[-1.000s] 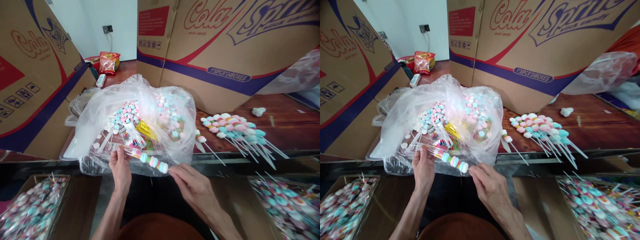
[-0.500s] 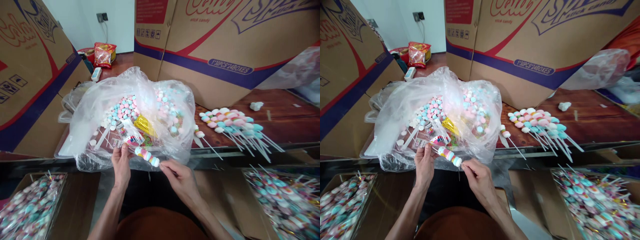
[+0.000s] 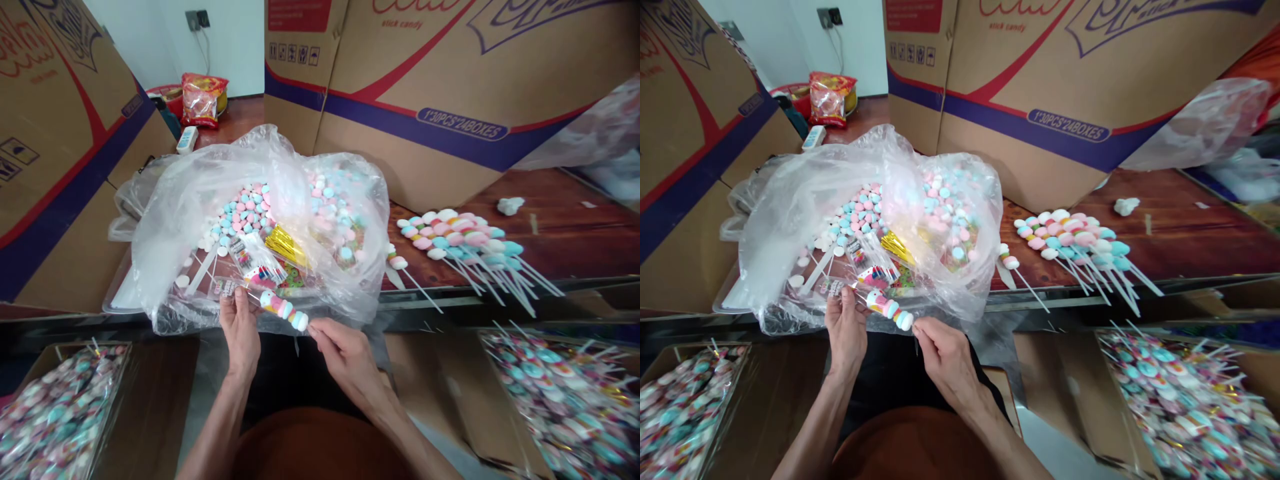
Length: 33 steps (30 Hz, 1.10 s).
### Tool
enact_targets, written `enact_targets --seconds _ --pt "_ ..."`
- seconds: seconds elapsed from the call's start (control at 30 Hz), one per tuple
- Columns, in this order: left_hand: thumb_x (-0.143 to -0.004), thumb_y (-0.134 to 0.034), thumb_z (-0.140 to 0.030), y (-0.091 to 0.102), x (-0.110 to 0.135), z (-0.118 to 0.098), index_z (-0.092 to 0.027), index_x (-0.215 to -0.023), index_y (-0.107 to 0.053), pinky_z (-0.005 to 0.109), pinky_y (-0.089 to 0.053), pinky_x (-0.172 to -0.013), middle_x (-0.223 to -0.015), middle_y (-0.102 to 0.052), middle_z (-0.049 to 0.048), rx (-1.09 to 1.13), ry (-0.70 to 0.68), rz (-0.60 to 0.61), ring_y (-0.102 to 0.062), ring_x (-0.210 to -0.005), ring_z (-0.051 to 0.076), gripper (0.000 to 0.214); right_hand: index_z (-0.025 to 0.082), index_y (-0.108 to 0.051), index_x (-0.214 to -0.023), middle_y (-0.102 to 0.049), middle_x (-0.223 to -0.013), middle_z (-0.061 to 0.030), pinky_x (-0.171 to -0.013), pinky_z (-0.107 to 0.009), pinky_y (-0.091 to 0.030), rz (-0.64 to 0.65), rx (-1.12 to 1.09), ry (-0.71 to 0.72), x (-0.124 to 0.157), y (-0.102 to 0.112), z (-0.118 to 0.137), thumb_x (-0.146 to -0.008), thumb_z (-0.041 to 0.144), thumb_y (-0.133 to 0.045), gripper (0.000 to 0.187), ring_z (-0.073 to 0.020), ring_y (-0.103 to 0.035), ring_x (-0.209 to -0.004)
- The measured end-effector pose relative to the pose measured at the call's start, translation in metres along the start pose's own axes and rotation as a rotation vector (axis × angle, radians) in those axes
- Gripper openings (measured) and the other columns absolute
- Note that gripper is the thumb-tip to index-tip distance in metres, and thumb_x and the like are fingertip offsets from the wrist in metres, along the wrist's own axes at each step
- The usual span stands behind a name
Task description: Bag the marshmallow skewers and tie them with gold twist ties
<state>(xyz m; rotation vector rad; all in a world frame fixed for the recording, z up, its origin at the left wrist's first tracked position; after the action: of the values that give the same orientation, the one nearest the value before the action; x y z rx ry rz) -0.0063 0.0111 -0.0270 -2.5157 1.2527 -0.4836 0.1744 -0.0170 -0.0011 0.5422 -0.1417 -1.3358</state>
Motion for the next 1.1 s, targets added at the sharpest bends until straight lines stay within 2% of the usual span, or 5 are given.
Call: enact_targets --seconds 0.1,0.33,0.63,0.83,1.1 --pt "-0.082 -0.075 -0.051 0.000 0.000 0.000 -0.023 -0.095 -0.060 0.023 -0.051 -0.062 -0.086 -0.072 -0.0002 0.047 0.011 -0.030 -0.069 -0.071 0.014 0.035 0.018 -0.065 -0.084 -0.062 -0.072 -0.0002 -0.062 -0.023 -0.040 -0.034 -0.004 -0.032 0.002 -0.003 0.001 -0.100 0.024 -0.047 0.025 -0.0123 -0.055 -0.063" --pt "-0.081 -0.077 -0.050 0.003 0.000 0.003 -0.024 -0.095 -0.061 0.023 -0.051 -0.064 -0.087 -0.072 -0.0006 0.096 0.031 -0.004 -0.069 -0.073 0.014 0.034 0.019 -0.053 -0.065 -0.047 -0.056 0.0045 -0.054 -0.022 -0.034 0.142 -0.214 -0.322 -0.001 -0.007 -0.009 -0.096 0.031 -0.050 0.034 -0.0106 -0.045 -0.054" --pt "-0.084 -0.074 -0.049 0.001 0.005 -0.005 -0.024 -0.099 -0.060 0.025 -0.053 -0.068 -0.085 -0.069 -0.0012 -0.049 0.049 0.056 -0.066 -0.071 0.013 0.033 0.017 -0.067 -0.087 -0.068 -0.078 -0.0027 -0.066 -0.022 -0.046 -0.112 0.040 0.078 0.001 -0.015 -0.006 -0.099 0.017 -0.050 0.021 -0.0129 -0.063 -0.067" --pt "-0.079 -0.080 -0.042 -0.003 0.010 -0.003 -0.021 -0.094 -0.058 0.029 -0.055 -0.073 -0.091 -0.073 0.0025 -0.005 0.065 0.038 -0.071 -0.078 0.016 0.034 0.015 -0.070 -0.091 -0.060 -0.063 -0.0016 -0.059 -0.025 -0.042 -0.258 0.424 0.302 0.009 -0.023 -0.007 -0.099 0.011 -0.050 0.022 -0.0139 -0.055 -0.054" --pt "-0.081 -0.078 -0.044 -0.006 0.014 -0.001 -0.022 -0.098 -0.059 0.035 -0.056 -0.083 -0.100 -0.076 0.0053 0.042 0.133 0.144 -0.075 -0.087 0.021 0.034 0.018 -0.065 -0.082 -0.059 -0.067 0.0011 -0.059 -0.022 -0.041 -0.027 -0.033 -0.005 0.006 -0.023 -0.006 -0.101 0.020 -0.048 0.026 -0.0110 -0.052 -0.058"
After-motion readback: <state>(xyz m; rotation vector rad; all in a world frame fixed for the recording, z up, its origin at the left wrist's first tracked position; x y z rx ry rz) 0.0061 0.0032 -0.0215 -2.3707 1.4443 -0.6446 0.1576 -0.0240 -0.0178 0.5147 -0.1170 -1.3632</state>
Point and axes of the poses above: each hand's wrist, its own x-axis away from the middle knuckle, its own y-axis out of the back of the hand, z = x × y, the point moved 1 cm from there along -x, towards the middle knuckle
